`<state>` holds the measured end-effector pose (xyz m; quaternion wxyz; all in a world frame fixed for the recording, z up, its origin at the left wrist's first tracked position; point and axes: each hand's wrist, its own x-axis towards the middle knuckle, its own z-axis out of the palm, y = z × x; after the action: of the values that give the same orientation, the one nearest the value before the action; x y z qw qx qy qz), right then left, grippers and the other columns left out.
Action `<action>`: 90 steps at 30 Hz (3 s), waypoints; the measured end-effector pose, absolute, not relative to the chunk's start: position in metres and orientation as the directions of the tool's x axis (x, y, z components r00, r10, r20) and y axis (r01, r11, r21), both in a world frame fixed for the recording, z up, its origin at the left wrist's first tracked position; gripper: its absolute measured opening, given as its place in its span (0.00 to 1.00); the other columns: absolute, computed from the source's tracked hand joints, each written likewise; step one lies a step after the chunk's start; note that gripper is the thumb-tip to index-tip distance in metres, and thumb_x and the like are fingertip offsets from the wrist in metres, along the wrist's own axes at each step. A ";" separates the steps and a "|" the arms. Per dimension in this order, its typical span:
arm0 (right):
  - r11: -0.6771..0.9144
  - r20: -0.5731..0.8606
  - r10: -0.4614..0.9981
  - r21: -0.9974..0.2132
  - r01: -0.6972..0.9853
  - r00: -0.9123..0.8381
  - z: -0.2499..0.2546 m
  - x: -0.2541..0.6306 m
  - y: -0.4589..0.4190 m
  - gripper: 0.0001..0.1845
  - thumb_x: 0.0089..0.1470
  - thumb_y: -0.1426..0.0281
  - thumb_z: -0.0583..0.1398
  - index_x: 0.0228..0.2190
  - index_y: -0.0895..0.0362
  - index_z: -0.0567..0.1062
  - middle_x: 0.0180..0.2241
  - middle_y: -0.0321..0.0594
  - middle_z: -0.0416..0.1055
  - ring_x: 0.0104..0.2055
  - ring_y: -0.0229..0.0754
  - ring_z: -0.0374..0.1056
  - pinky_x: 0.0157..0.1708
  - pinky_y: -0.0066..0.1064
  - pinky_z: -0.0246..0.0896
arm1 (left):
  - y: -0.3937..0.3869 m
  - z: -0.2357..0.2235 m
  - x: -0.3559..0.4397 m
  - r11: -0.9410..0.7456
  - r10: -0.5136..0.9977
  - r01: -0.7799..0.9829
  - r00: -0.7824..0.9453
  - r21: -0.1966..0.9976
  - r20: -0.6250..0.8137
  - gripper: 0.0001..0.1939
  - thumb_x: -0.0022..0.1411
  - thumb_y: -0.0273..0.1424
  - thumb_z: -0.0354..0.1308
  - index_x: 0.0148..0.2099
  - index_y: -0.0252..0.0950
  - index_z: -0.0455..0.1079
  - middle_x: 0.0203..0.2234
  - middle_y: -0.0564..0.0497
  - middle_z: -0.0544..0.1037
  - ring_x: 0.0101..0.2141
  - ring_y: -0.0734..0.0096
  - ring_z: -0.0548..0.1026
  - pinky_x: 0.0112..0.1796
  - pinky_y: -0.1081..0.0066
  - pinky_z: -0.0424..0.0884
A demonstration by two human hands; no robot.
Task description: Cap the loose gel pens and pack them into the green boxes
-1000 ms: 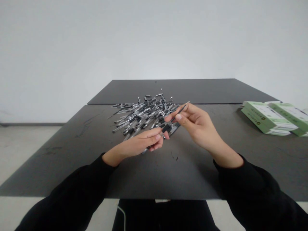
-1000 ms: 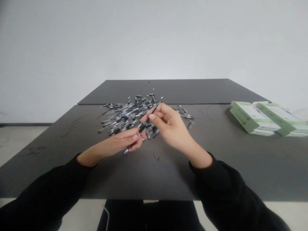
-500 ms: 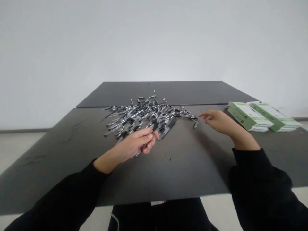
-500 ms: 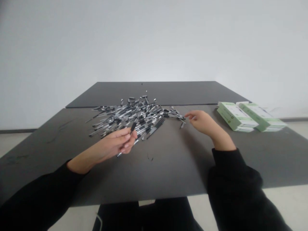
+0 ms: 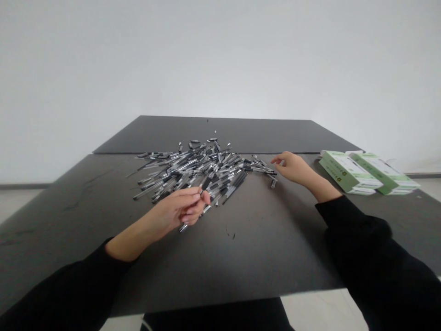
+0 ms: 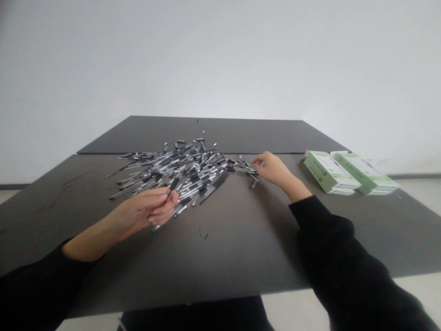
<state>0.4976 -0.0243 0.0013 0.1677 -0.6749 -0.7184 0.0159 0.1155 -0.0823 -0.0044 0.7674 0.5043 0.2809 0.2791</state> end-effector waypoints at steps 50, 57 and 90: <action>0.310 0.243 0.938 -0.909 0.280 -0.247 0.048 0.379 -0.092 0.22 0.46 0.51 0.72 0.29 0.56 0.81 0.25 0.39 0.76 0.29 0.40 0.71 0.36 0.36 0.70 | -0.086 -0.004 0.121 -0.075 0.653 0.097 0.757 0.992 -0.024 0.15 0.70 0.40 0.50 0.45 0.33 0.69 0.22 0.60 0.59 0.21 0.78 0.55 0.25 0.72 0.54; 0.335 0.253 0.921 -0.903 0.269 -0.296 0.040 0.378 -0.091 0.20 0.50 0.52 0.70 0.31 0.56 0.81 0.26 0.40 0.76 0.30 0.41 0.72 0.35 0.36 0.70 | -0.088 -0.004 0.120 -0.087 0.649 0.132 0.759 0.987 -0.045 0.15 0.71 0.39 0.49 0.46 0.34 0.70 0.22 0.59 0.59 0.21 0.77 0.55 0.25 0.72 0.55; 0.385 0.231 0.871 -0.869 0.311 -0.433 0.028 0.369 -0.102 0.08 0.56 0.63 0.66 0.31 0.56 0.79 0.30 0.39 0.75 0.32 0.40 0.70 0.33 0.32 0.65 | -0.083 -0.005 0.117 -0.078 0.661 0.254 0.737 0.964 -0.141 0.20 0.70 0.44 0.51 0.48 0.33 0.74 0.22 0.58 0.61 0.19 0.80 0.55 0.20 0.77 0.52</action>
<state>0.3694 -0.1024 0.0281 0.3587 -0.3937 -0.7510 0.3904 0.1169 -0.0834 -0.0054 0.5987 0.7141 0.3206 0.1699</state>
